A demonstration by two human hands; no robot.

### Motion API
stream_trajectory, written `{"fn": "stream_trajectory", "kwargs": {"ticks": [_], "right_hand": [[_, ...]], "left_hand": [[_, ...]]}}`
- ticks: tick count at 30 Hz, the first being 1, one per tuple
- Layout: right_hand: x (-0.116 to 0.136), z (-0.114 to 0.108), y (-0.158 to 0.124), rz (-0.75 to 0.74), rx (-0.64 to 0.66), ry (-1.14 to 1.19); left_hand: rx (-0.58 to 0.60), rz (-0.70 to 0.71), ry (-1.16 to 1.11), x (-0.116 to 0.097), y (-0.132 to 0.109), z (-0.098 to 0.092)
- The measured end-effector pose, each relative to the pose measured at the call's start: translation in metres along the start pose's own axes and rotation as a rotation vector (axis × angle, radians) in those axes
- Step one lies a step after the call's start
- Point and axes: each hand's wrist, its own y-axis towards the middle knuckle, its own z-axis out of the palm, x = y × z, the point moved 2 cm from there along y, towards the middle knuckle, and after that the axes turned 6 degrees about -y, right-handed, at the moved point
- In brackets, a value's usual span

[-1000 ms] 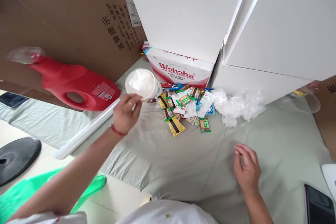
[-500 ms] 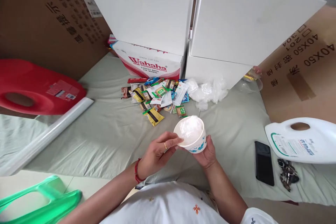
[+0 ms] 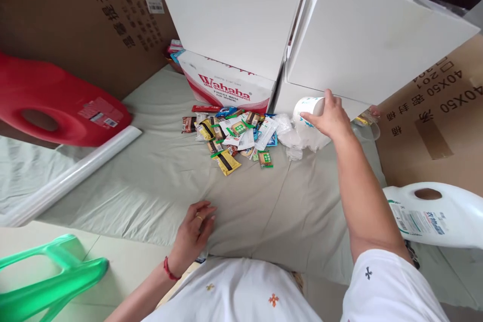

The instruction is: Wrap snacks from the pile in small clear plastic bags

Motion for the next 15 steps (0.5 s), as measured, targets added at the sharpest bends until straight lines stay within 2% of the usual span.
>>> {"fn": "stream_trajectory", "kwargs": {"ticks": [3, 7, 11, 13, 15], "right_hand": [[0.008, -0.017, 0.001, -0.047, 0.024, -0.025], [0.013, -0.045, -0.005, -0.028, -0.090, 0.029], [0.000, -0.052, -0.019, -0.002, -0.085, 0.231], [-0.017, -0.053, -0.038, -0.027, -0.228, 0.411], [-0.041, -0.050, -0.066, -0.010, -0.381, 0.703]], "left_hand": [[-0.076, 0.019, 0.081, 0.007, -0.011, -0.002], [-0.074, 0.111, 0.141, 0.004, -0.012, 0.006], [-0.063, 0.150, 0.178, 0.002, -0.010, 0.009], [-0.058, 0.160, 0.180, 0.002, -0.010, 0.009], [-0.061, 0.168, 0.198, 0.002, -0.011, 0.009]]}}
